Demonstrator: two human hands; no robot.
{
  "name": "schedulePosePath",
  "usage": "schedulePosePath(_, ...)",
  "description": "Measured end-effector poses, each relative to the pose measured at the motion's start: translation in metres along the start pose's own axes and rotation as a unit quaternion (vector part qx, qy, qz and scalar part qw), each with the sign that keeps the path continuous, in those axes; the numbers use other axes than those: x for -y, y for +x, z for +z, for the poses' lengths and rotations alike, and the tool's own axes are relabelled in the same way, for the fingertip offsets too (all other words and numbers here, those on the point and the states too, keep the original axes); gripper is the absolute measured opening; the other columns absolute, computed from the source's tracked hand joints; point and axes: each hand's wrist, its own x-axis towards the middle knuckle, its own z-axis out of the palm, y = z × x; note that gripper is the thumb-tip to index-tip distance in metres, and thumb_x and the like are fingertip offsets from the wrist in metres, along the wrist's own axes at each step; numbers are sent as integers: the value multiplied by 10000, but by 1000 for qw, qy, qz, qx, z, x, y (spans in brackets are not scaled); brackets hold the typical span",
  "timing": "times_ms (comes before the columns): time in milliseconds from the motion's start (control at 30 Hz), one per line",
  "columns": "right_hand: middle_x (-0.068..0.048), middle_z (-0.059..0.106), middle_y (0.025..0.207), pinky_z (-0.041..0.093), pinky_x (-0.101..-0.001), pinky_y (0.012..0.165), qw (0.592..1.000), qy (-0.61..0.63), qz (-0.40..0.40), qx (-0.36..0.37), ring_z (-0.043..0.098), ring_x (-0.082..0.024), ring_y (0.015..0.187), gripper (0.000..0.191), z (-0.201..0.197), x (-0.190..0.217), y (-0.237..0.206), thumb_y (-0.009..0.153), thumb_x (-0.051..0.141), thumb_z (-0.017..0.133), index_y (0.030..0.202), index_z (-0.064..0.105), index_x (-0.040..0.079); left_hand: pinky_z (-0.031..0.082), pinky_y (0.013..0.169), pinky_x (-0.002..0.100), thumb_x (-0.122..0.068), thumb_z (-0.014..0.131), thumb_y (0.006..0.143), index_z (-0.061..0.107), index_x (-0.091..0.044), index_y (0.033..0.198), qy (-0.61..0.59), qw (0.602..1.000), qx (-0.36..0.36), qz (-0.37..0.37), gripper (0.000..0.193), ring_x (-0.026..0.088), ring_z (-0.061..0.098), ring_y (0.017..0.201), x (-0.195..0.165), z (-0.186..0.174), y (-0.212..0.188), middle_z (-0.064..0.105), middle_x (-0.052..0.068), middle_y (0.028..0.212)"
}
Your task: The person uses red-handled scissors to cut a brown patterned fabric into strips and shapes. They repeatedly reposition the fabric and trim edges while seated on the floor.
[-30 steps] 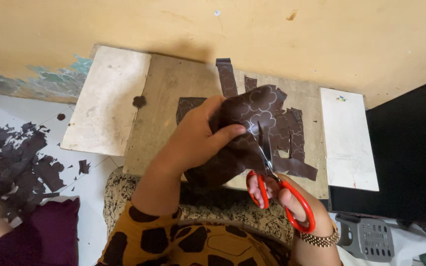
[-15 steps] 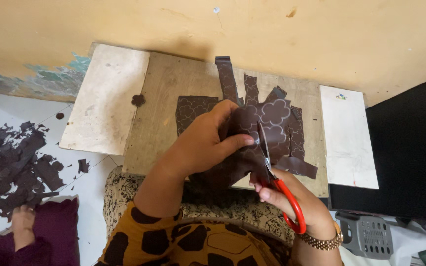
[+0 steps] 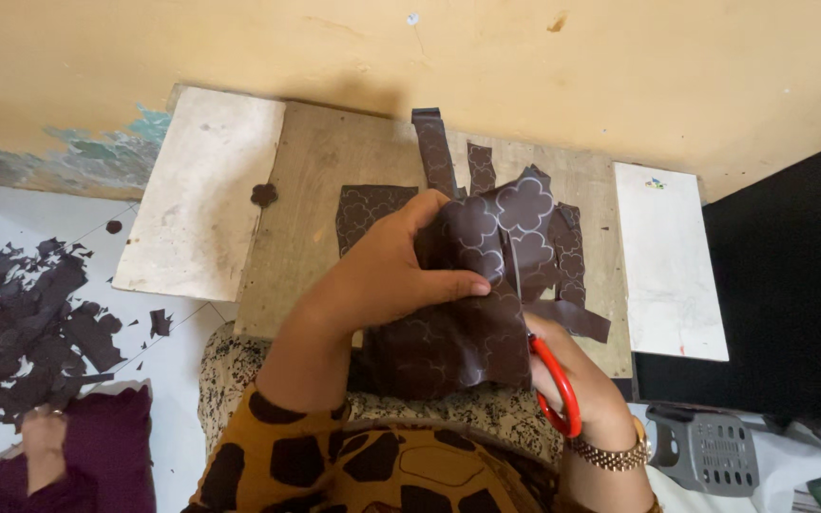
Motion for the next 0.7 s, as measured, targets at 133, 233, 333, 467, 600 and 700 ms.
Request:
schedulePosePath(133,-176,668,1202,503,-350,952,993,-97,54,-48,620,-231,1087,808,4,13,-6,927,587,605,1410,562,-60,548,915,325,-227,863,764,589,-58,1165,37,998,2,49,514,157,690,1026,-1,3,-2,754,77,1089)
schedulePosePath(233,-195,680,1316,502,-370,1023,999,11,47,-6,636,-245,1203,826,9,20,-2,930,599,625,1401,541,-75,556,860,327,-240,855,763,579,-52,1144,80,996,-5,35,507,156,689,954,-2,4,-2,745,83,1025)
schedulePosePath(333,-181,675,1307,503,-365,1013,999,21,32,-16,632,-238,1187,806,11,24,5,950,592,622,1392,551,-79,557,853,327,-266,833,796,573,-57,1153,57,997,4,48,488,148,691,957,-3,5,-2,746,76,1026)
schedulePosePath(467,-192,670,1281,512,-379,972,995,65,57,-57,620,-247,1149,754,17,17,3,951,532,683,1353,584,-99,564,826,325,-275,780,867,585,-53,1164,28,999,-6,39,420,149,669,917,-5,10,-6,734,84,1003)
schedulePosePath(600,-157,609,1401,484,-356,1056,996,52,-75,-17,567,-225,1280,850,15,5,-6,941,609,663,1453,511,-53,557,833,319,-245,760,874,617,-37,1144,41,997,-34,61,370,146,671,905,-7,14,-9,732,78,997)
schedulePosePath(700,-157,606,1383,494,-356,1027,997,0,-26,-70,564,-222,1247,795,15,-4,-10,955,578,654,1421,520,-52,553,841,317,-224,756,873,628,-29,1136,25,996,-46,75,351,142,658,909,-8,18,-9,728,78,990)
